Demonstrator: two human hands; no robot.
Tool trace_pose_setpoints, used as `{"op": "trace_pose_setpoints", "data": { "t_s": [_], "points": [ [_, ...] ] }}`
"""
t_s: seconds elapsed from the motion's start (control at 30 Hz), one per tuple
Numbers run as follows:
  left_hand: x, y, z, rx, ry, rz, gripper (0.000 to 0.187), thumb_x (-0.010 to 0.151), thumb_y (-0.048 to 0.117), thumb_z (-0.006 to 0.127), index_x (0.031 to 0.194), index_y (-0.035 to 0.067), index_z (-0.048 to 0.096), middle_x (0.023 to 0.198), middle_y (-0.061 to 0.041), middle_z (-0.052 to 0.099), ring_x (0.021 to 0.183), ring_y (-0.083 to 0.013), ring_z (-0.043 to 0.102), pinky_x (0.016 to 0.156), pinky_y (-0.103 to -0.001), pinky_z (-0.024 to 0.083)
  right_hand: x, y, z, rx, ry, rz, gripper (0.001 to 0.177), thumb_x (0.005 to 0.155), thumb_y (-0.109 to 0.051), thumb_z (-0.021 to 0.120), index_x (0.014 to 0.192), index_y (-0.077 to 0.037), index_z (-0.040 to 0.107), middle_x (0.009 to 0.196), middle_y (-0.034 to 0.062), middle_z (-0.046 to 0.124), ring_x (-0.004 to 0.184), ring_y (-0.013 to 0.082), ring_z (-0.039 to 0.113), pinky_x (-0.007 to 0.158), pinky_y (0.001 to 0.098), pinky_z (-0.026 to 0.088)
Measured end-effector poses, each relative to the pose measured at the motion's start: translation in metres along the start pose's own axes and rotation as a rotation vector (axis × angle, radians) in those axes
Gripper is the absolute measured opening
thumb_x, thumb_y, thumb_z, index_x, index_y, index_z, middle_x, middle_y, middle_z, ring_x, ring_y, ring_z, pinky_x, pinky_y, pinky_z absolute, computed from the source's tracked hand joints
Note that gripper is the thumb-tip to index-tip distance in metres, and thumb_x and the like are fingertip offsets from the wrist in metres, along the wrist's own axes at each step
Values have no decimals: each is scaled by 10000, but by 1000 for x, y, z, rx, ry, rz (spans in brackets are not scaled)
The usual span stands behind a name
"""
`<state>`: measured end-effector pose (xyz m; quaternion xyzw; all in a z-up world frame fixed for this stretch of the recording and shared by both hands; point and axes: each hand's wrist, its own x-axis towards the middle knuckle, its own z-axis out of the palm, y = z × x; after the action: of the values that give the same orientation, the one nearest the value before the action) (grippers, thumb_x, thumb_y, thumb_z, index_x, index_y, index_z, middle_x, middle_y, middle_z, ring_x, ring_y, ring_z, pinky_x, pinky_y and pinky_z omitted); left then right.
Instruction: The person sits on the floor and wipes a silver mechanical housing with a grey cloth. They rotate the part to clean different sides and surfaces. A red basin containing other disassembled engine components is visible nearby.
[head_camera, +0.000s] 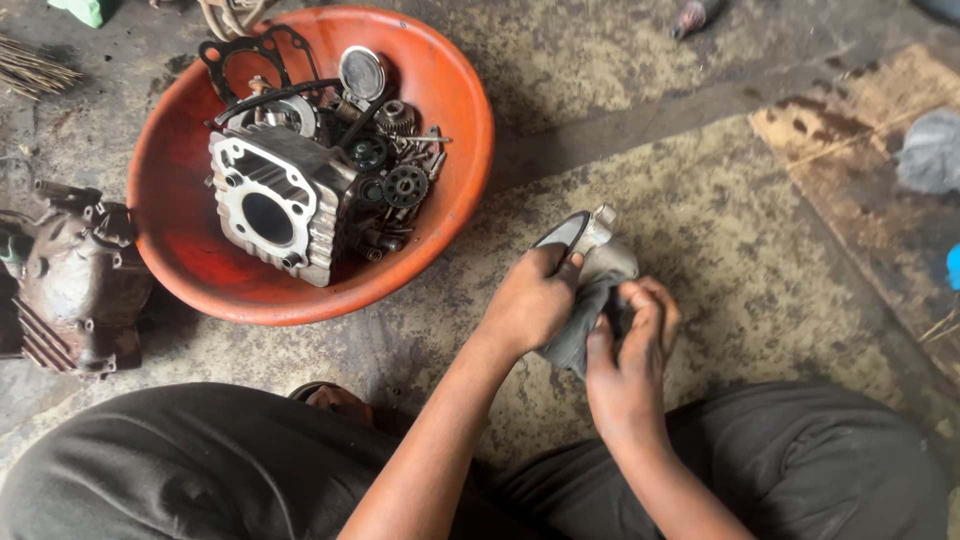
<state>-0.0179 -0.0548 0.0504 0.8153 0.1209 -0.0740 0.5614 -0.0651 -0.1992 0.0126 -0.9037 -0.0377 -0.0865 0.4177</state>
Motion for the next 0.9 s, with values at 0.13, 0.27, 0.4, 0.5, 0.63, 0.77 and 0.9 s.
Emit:
{"op": "trace_pose_setpoints", "data": {
  "t_s": [0.13, 0.27, 0.4, 0.5, 0.63, 0.77, 0.9],
  "points": [
    [2, 3, -4, 4, -86, 0, 375, 1003, 323, 509, 1060, -1, 688, 972, -276, 723, 914, -382, 706, 848, -454, 516, 27, 24, 35, 284, 61, 47, 608, 1034, -34, 431, 1581, 21, 172, 1648, 272, 139, 1546, 408, 153, 1214, 461, 186],
    [3, 2, -5, 11, -109, -18, 341, 993, 297, 513, 1027, 4, 684, 923, -281, 720, 870, -393, 715, 824, -465, 514, 96, 38, 35, -60, 71, 69, 449, 1069, -118, 407, 1500, 9, 409, 1570, 245, 387, 1459, 374, 352, 1190, 438, 276],
    [6, -4, 0, 73, -30, 67, 342, 972, 305, 542, 984, -4, 689, 955, -290, 695, 910, -439, 673, 816, -485, 504, 137, 29, 35, 636, -174, 528, 368, 1085, -121, 528, 1340, 127, 621, 1393, 391, 553, 1312, 555, 466, 1074, 597, 381],
    [7, -10, 4, 94, 25, 84, 338, 958, 298, 546, 996, -2, 696, 984, -305, 690, 970, -452, 673, 851, -485, 509, 105, 22, 24, -15, -210, 402, 481, 1135, -310, 341, 1427, -41, 613, 1421, 214, 668, 1344, 340, 624, 1123, 430, 490],
    [6, -15, 6, 95, -27, 71, 381, 984, 330, 518, 1007, -12, 685, 1002, -312, 688, 983, -469, 653, 843, -493, 501, 37, 3, 10, 32, -152, 39, 646, 1055, -286, 292, 1585, 42, 127, 1684, 246, 6, 1466, 459, 221, 1074, 453, 402],
    [8, -11, -7, 82, -114, 128, 369, 978, 318, 520, 1032, -17, 665, 999, -317, 682, 966, -443, 666, 837, -474, 505, 11, -4, 20, -356, -100, -21, 638, 1066, -269, 352, 1582, 62, 172, 1691, 232, -31, 1527, 475, 148, 1173, 567, 221],
    [16, -10, -10, -23, -221, 53, 349, 960, 299, 508, 1033, -10, 653, 948, -296, 721, 906, -414, 700, 820, -455, 516, 67, 28, 32, -276, 82, -56, 528, 1114, -232, 309, 1561, 41, 372, 1637, 272, 282, 1508, 470, 281, 1199, 560, 267]
  ]
}}
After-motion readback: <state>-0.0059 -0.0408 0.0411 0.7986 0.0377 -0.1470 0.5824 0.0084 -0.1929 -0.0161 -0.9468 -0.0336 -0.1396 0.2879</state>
